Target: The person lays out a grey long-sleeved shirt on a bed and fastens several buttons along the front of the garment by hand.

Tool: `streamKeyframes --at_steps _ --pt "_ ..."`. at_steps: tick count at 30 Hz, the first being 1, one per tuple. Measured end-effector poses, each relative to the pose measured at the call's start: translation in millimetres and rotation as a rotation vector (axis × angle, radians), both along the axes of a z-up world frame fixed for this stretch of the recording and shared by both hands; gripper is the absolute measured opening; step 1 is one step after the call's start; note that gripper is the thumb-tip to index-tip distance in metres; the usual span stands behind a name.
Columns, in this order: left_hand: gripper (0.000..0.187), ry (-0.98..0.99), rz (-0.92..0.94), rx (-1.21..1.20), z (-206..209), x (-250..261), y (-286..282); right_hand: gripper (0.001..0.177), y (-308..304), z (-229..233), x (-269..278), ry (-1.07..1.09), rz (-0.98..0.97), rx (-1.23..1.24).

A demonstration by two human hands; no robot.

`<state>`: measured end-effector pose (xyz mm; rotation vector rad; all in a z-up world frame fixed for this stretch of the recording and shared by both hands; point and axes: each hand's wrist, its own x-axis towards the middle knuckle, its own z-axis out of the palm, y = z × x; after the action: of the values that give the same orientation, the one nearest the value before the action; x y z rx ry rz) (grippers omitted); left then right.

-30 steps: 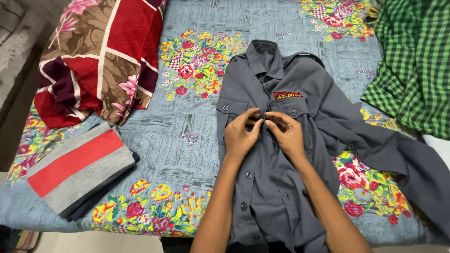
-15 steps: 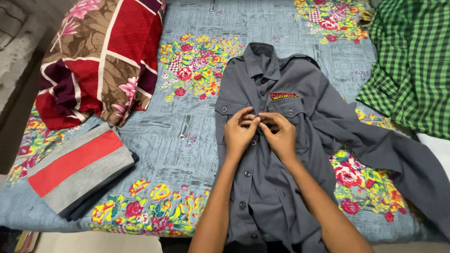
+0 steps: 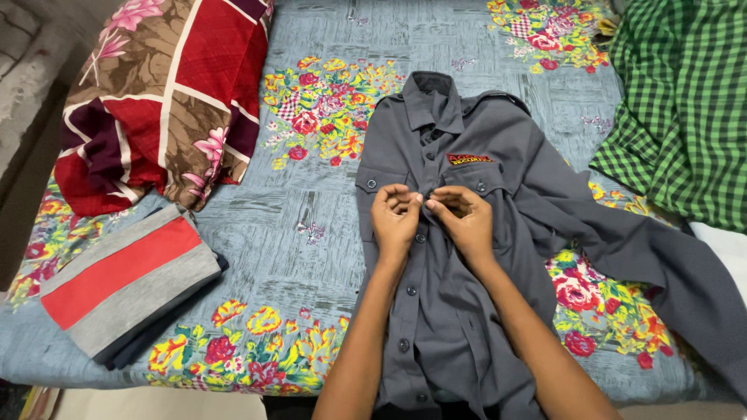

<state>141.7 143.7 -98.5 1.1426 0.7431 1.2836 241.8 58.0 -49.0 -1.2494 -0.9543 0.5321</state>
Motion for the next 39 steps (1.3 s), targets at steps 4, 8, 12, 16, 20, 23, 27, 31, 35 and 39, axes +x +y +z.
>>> streamKeyframes --at_steps 4,8,12,16,20,23,27,31,35,39 --pt "0.029 0.049 0.015 0.025 4 0 -3 0.019 -2 4 -5 -0.088 -0.088 -0.024" --pt "0.033 0.201 0.011 0.012 33 -8 -15 0.02 -5 12 -9 -0.205 -0.187 -0.033" --pt "0.038 0.212 -0.017 -0.018 49 -16 -21 0.018 -6 16 -8 -0.188 -0.157 -0.017" --pt "0.041 0.235 -0.037 -0.039 52 -19 -21 0.017 -7 16 -7 -0.173 -0.109 -0.002" --pt "0.047 0.173 -0.077 -0.069 45 -18 -16 0.014 -5 15 -7 -0.179 -0.097 -0.003" --pt "0.044 0.034 -0.108 -0.093 29 -14 -7 0.015 -5 12 -6 -0.174 -0.082 0.008" --pt "0.041 -0.069 -0.159 -0.086 8 -14 1 0.016 -5 9 -4 -0.194 -0.085 -0.014" --pt "0.036 -0.027 -0.138 -0.032 -5 -8 4 0.016 -6 6 -2 -0.223 -0.059 0.024" --pt "0.031 0.026 -0.109 0.049 -20 -5 10 0.016 -5 -1 -1 -0.263 -0.039 0.024" --pt "0.025 0.023 -0.126 0.021 -32 -1 17 0.014 -6 -1 -1 -0.289 -0.021 0.042"
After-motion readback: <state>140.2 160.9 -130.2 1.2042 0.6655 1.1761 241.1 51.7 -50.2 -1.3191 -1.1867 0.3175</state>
